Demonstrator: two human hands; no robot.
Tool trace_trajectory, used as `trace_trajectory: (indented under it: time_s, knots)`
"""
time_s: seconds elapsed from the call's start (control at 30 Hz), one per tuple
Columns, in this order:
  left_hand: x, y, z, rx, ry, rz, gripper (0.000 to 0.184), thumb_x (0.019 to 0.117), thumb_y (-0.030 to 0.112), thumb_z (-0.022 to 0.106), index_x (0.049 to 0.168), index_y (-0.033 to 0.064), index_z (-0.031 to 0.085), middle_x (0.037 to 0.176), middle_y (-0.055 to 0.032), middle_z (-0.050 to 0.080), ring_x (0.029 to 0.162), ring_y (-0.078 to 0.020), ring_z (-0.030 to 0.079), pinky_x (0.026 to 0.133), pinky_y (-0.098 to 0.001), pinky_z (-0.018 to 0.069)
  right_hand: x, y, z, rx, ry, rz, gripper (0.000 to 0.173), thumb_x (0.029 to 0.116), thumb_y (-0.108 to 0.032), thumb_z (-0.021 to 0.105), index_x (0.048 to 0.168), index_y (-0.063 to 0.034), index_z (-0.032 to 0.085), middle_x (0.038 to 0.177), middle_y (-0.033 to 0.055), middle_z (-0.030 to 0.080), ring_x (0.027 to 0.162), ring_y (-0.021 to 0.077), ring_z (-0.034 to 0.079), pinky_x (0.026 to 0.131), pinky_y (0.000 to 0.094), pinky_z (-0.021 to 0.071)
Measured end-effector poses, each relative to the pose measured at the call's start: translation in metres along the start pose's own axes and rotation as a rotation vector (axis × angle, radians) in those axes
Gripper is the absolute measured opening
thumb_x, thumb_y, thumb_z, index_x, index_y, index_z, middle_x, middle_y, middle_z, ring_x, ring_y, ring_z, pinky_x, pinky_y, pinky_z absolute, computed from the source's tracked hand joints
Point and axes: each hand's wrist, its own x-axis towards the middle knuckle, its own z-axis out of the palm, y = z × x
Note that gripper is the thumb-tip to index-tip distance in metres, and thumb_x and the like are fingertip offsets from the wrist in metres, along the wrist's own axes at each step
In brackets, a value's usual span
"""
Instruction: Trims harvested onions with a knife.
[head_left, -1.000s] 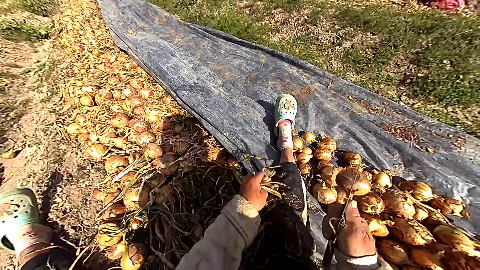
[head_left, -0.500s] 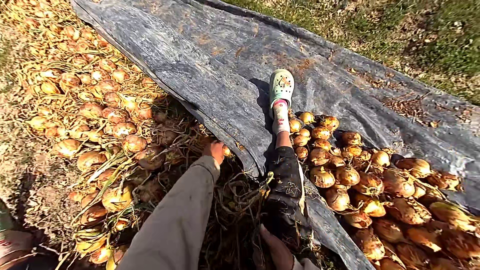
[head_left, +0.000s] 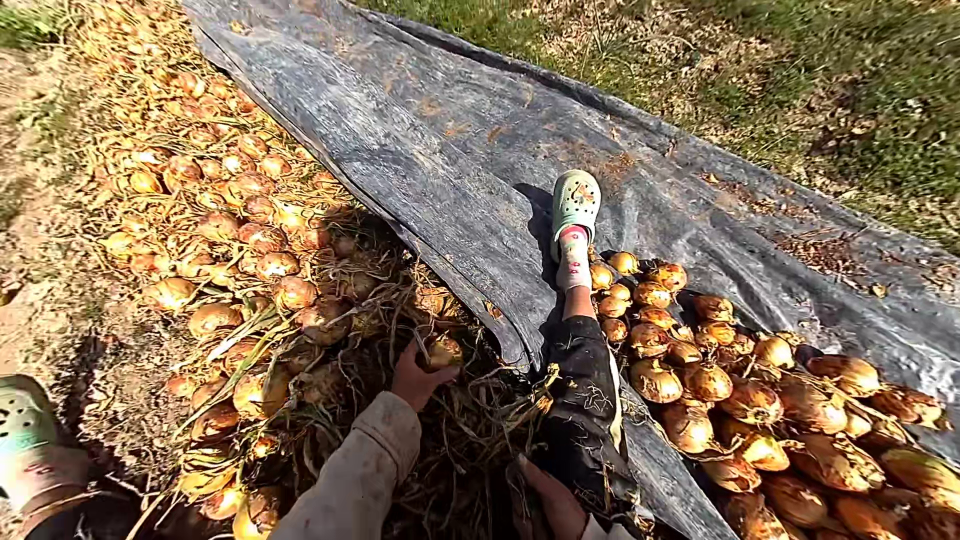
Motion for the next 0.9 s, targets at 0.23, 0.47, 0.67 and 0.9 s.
trace_trajectory:
  time_s: [0.23, 0.47, 0.67, 0.9]
  knots:
    - [-0.153, 0.011, -0.018, -0.873, -0.112, -0.274, 0.042, 0.1007, 0.021, 0.046, 0.137, 0.0020, 0.039, 0.105, -0.0085, 0.070, 0.086, -0.0175, 0.071, 0.071, -0.0338, 0.0611, -0.033, -0.012, 0.044, -0.425, 0.063, -0.330, 0.072, 0.0822, -0.041, 0.074, 0.132, 0.0055, 0.051, 0.094, 0.0033, 0.064, 0.072, 0.0061, 0.061, 0.068, 0.0271, 0.0552]
    - [-0.198, 0.008, -0.031, -0.687, -0.269, -0.274, 0.064, 0.0856, 0.026, 0.063, 0.139, -0.0006, 0.041, 0.106, -0.0048, 0.071, 0.089, -0.0150, 0.072, 0.074, -0.0352, 0.0616, -0.060, 0.002, 0.066, -0.548, 0.139, -0.698, 0.060, 0.0890, -0.040, 0.067, 0.123, 0.0092, 0.059, 0.097, 0.0036, 0.072, 0.084, 0.0001, 0.066, 0.079, 0.0222, 0.0561]
    - [-0.207, 0.004, -0.027, -0.684, -0.247, -0.319, 0.073, 0.0843, 0.010, 0.068, 0.148, -0.0003, 0.035, 0.118, -0.0120, 0.067, 0.094, -0.0197, 0.072, 0.076, -0.0367, 0.0629, -0.063, 0.012, 0.062, -0.253, 0.054, -0.498, 0.026, 0.0985, -0.021, 0.050, 0.116, -0.0025, 0.056, 0.068, -0.0094, 0.059, 0.048, -0.0014, 0.051, 0.047, 0.0178, 0.0480]
    - [-0.192, -0.019, -0.025, 0.280, -0.084, 0.392, 0.108, 0.0613, 0.029, 0.092, 0.148, -0.0122, 0.043, 0.151, -0.0310, 0.047, 0.139, -0.0445, 0.049, 0.111, -0.0544, 0.0450, -0.058, 0.014, 0.042, -0.301, 0.133, -0.483, 0.030, 0.0979, -0.026, 0.049, 0.115, -0.0030, 0.057, 0.069, -0.0079, 0.059, 0.045, -0.0009, 0.049, 0.044, 0.0178, 0.0458]
